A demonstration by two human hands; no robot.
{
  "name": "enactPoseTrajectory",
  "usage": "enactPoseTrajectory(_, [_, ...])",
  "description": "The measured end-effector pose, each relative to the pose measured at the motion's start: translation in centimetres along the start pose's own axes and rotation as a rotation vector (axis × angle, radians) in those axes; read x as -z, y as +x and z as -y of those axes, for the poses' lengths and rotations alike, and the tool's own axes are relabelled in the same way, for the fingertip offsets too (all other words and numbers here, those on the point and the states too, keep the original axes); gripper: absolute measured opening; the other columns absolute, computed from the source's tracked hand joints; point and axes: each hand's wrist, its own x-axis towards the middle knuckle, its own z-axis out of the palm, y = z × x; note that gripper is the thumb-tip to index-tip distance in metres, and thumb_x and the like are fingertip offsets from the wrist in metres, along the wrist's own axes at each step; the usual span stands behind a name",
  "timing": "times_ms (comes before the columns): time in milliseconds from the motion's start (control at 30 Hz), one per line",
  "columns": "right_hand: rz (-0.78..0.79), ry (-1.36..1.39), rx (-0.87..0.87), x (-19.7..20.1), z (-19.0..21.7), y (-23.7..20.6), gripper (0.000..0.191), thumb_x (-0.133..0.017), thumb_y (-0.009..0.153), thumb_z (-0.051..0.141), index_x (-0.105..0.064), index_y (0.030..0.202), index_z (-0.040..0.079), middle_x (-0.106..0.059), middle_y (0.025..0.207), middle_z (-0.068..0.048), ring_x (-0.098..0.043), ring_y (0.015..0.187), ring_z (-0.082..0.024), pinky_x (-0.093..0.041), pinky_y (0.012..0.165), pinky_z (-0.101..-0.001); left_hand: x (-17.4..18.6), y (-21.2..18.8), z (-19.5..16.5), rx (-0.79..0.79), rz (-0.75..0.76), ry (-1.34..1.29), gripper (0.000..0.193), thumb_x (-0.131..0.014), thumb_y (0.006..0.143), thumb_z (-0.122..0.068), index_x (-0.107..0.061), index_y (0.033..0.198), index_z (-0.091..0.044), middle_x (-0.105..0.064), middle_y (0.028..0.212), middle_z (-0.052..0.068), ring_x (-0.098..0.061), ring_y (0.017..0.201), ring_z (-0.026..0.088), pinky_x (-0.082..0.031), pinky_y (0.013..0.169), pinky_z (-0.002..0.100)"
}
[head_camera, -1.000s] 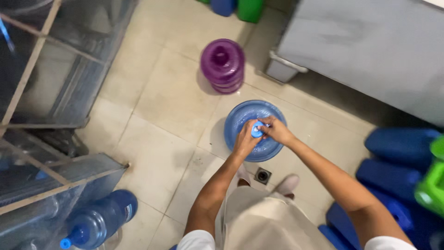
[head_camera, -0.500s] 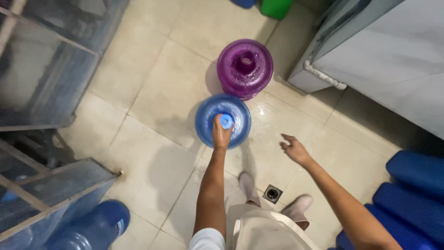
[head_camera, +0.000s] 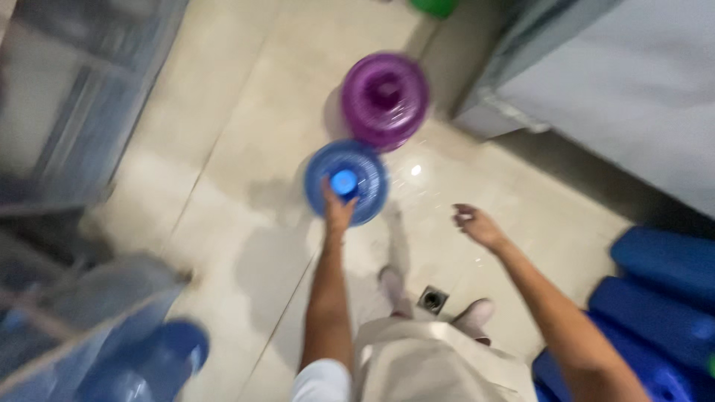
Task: The person scrubs the exterior of large water dispenser bottles with a sponge, rinses them under running water, and wipes them dry with a cloth. They then place shrink-wrap seals on the bottle necks and use a heat gun to shrink the seals. The person handles multiple bottles of different colors.
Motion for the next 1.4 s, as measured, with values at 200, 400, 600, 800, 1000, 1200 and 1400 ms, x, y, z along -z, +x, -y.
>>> enactPoseTrajectory(200, [-0.144,0.067,0.109,5.6,-1.6,-4.5,0.049,-0.062,0.096,0.026,-0.059,0.14,0.004,-0.074,0.116,-0.013,-0.072,0.083,-0.017,-0.06,0.076,-0.0334,1.6,-3.4,-9.2,-0.332,-0.024,0.569,0.093,-0.081,0.079,-0.022,-0.032,0.152,0.008,-0.034,0.155,0.036,-0.027,0.147,0.052,-0.021,0.122,0.06])
enactPoseTrajectory(400, [-0.07,0.489,0.397,16.3,-6.1,-13.0,0.054,-0.061,0.086,0.014,-0.058,0.137,-0.002,-0.073,0.114,-0.01,-0.072,0.089,-0.019,-0.062,0.08,-0.0366,-8.9,-7.2,-21.0,-0.801,0.305,0.293,0.069,-0.061,0.073,-0.004,-0.051,0.14,0.01,-0.052,0.144,0.032,-0.047,0.136,0.048,-0.035,0.118,0.054])
enactPoseTrajectory(600, [-0.265,0.392,0.094,29.4,-13.5,-24.0,0.044,-0.057,0.099,0.025,-0.059,0.138,0.003,-0.07,0.11,-0.006,-0.07,0.095,-0.016,-0.058,0.083,-0.0333,-25.1,-13.8,-37.4,-1.18,0.605,0.324,0.06,-0.062,0.085,-0.007,-0.05,0.143,0.001,-0.049,0.145,0.029,-0.047,0.134,0.046,-0.037,0.113,0.055])
enactPoseTrajectory(800, [-0.602,0.414,0.163,42.4,-24.7,-39.7,0.043,-0.058,0.101,0.025,-0.062,0.138,0.003,-0.072,0.104,-0.01,-0.067,0.093,-0.019,-0.057,0.085,-0.0342,-38.9,-24.4,-59.4,-1.395,0.938,0.104,0.052,-0.062,0.089,-0.004,-0.052,0.14,0.0,-0.054,0.142,0.024,-0.052,0.13,0.041,-0.043,0.109,0.049])
enactPoseTrajectory(1000, [-0.923,0.491,0.166,48.5,-34.4,-56.5,0.04,-0.054,0.101,0.021,-0.061,0.136,0.001,-0.072,0.113,-0.008,-0.07,0.099,-0.017,-0.057,0.089,-0.0326,-50.5,-35.9,-73.2,-1.671,0.934,-0.178,0.035,-0.064,0.089,-0.004,-0.061,0.124,0.0,-0.064,0.124,0.021,-0.061,0.119,0.041,-0.049,0.104,0.048])
enactPoseTrajectory(1200, [-1.162,0.647,0.156,48.4,-39.7,-63.0,0.036,-0.051,0.104,0.015,-0.061,0.132,-0.003,-0.071,0.122,-0.014,-0.071,0.105,-0.021,-0.057,0.091,-0.033,-60.2,-40.6,-79.1,-1.478,1.021,-0.111,0.02,-0.065,0.092,-0.007,-0.068,0.111,0.0,-0.068,0.111,0.017,-0.066,0.107,0.037,-0.054,0.095,0.046])
enactPoseTrajectory(1400, [-1.194,0.618,0.153,50.5,-39.9,-60.5,0.034,-0.052,0.102,0.014,-0.063,0.13,-0.003,-0.073,0.12,-0.013,-0.072,0.105,-0.02,-0.058,0.091,-0.0331,-72.4,-35.9,-82.9,-1.369,0.893,0.012,0.016,-0.065,0.088,-0.01,-0.073,0.097,0.001,-0.067,0.11,0.02,-0.065,0.1,0.04,-0.053,0.087,0.049])
